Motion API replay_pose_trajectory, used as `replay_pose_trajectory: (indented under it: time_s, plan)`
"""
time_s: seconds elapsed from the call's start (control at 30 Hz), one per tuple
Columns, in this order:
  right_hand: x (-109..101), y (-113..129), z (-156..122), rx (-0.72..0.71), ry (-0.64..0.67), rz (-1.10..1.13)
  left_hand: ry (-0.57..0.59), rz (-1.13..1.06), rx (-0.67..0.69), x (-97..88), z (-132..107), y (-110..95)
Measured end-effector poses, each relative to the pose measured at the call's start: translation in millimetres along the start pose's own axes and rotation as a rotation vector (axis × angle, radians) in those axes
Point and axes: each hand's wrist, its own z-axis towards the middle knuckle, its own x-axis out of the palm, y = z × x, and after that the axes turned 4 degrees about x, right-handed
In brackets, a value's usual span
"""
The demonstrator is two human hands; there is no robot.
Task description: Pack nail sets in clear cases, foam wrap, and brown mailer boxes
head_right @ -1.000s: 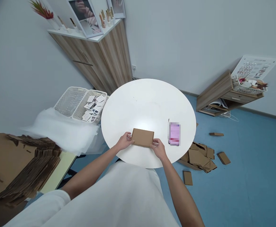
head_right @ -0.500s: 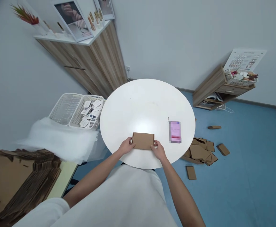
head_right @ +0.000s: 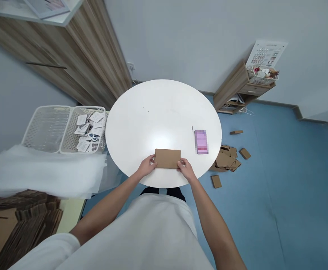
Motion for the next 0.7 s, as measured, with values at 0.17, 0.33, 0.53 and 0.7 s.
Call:
replay_pose_trajectory:
  time_s: [0.17, 0.33, 0.53, 0.7]
  plan:
    - [-17, -12, -14, -0.04, -0.005, 0.079, 0.014, -0.003, 0.067, 9.6, -6, -17]
    - [-57, -29, -26, -0.134, -0.215, 0.034, 0.016, 0.038, 0.149, 46.5, -3, -56]
    - [-149, -68, -35, -0.151, -0.509, 0.05, 0.149, 0.109, 0.298, 133.9, 14, -134]
    - [-241, -111, -33, -0.073, -0.657, 0.172, 0.358, 0.134, 0.392, 230.2, 50, -204]
